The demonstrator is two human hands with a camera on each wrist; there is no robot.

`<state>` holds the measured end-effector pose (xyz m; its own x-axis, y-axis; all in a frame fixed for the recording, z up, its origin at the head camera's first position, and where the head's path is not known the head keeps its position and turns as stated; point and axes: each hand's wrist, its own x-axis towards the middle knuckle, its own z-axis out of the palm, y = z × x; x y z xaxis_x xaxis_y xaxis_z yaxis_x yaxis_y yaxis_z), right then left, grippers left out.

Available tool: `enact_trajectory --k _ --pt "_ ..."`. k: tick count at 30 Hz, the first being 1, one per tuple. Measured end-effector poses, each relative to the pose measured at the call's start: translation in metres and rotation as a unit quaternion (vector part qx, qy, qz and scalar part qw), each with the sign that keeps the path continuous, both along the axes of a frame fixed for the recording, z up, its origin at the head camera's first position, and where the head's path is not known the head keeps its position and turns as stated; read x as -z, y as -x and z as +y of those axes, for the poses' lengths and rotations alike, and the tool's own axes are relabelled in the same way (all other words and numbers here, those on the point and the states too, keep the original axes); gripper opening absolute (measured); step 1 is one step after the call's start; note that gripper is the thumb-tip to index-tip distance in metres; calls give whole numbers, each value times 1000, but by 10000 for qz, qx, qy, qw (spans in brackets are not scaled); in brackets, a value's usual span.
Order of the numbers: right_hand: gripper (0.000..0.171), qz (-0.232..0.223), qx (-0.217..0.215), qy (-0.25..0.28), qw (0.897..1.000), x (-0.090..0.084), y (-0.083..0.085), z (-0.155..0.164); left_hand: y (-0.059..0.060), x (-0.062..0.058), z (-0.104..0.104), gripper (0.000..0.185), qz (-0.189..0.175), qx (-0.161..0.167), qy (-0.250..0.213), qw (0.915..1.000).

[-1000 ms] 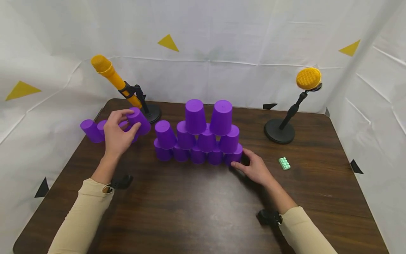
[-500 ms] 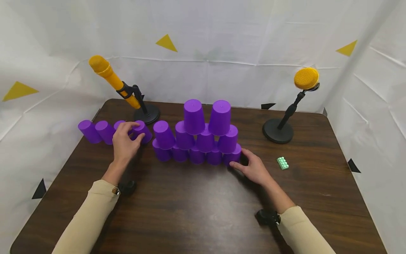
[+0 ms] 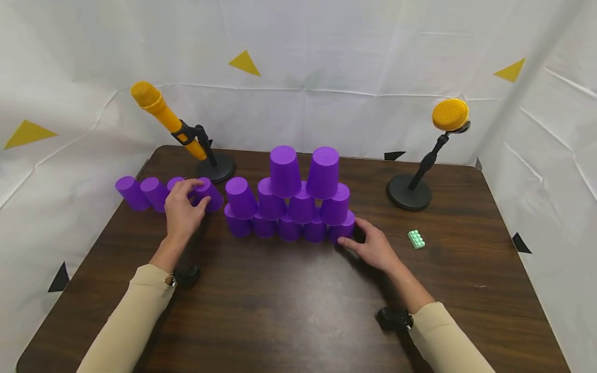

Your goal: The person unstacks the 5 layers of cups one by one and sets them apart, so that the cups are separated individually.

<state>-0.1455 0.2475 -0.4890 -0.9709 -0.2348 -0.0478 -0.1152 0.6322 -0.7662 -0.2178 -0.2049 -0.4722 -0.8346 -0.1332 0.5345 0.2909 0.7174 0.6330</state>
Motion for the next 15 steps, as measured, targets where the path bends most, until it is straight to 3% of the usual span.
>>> enact_trajectory --k 4,8,11,15 --pt "69 -32 13 -21 10000 1 0 0 -1 -3 0 36 -19 -12 34 10000" --pt "70 -30 11 -26 10000 1 1 0 -4 -11 0 34 214 -97 82 9997" --pt "70 -17 11 -6 10000 1 1 0 -5 -25 3 32 570 -109 6 9983" --pt "69 -33 27 19 10000 1 1 0 -9 -56 16 27 1055 156 -341 9937"
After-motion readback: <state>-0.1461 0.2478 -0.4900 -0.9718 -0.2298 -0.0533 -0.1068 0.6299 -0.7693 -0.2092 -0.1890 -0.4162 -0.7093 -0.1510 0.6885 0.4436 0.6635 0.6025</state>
